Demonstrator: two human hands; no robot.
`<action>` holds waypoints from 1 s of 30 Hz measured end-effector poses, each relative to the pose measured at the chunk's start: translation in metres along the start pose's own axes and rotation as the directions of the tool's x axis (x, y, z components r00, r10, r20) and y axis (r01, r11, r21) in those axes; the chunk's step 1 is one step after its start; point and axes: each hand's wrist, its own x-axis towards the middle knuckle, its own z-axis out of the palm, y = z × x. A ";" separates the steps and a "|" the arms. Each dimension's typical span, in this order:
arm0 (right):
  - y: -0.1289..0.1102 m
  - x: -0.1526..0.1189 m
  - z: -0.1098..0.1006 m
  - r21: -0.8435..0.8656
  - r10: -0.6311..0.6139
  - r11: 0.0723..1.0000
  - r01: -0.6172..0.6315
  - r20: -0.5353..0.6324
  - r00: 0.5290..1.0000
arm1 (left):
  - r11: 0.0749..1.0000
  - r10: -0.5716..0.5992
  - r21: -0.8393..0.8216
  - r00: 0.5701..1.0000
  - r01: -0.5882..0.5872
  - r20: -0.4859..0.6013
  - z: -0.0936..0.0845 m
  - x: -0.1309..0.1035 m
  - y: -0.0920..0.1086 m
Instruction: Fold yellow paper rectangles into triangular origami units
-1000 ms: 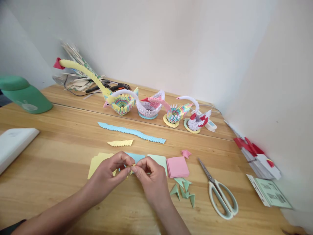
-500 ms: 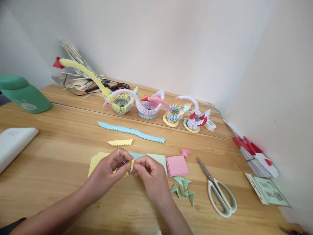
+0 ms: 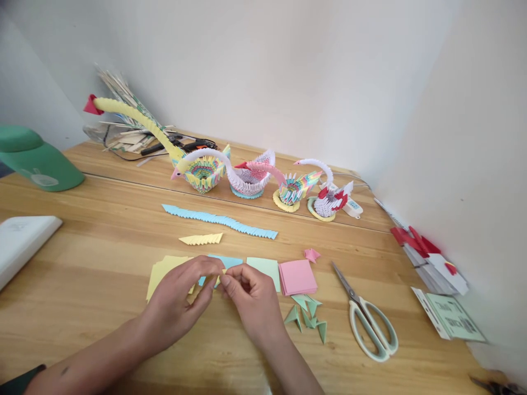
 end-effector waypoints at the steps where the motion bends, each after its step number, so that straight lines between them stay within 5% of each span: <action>1: 0.000 0.000 0.001 -0.037 -0.020 0.999 0.019 -0.015 1.000 | 1.000 0.017 0.014 1.000 -0.017 -0.002 0.000 -0.001 -0.001; 9: -0.002 -0.002 0.003 -0.247 -0.114 0.964 0.099 -0.048 0.992 | 0.999 0.020 0.039 1.000 -0.021 0.025 0.004 -0.003 -0.004; 14: -0.001 -0.001 0.001 -0.152 -0.078 0.986 0.071 -0.045 0.996 | 0.934 -0.305 -0.195 0.952 0.299 -0.002 0.004 0.002 -0.003; 17: -0.003 -0.002 0.001 -0.090 -0.072 0.994 0.065 -0.067 0.995 | 0.888 -0.388 -0.269 0.922 0.373 -0.003 0.005 0.006 -0.004; 24: -0.007 -0.003 0.005 -0.254 -0.156 0.958 0.131 -0.079 0.985 | 0.987 -0.154 -0.039 0.988 0.153 -0.030 0.005 0.001 -0.004; 30: -0.004 -0.004 0.005 -0.266 -0.189 0.951 0.159 -0.091 0.978 | 0.993 -0.114 -0.015 0.991 0.114 -0.069 0.004 0.000 -0.005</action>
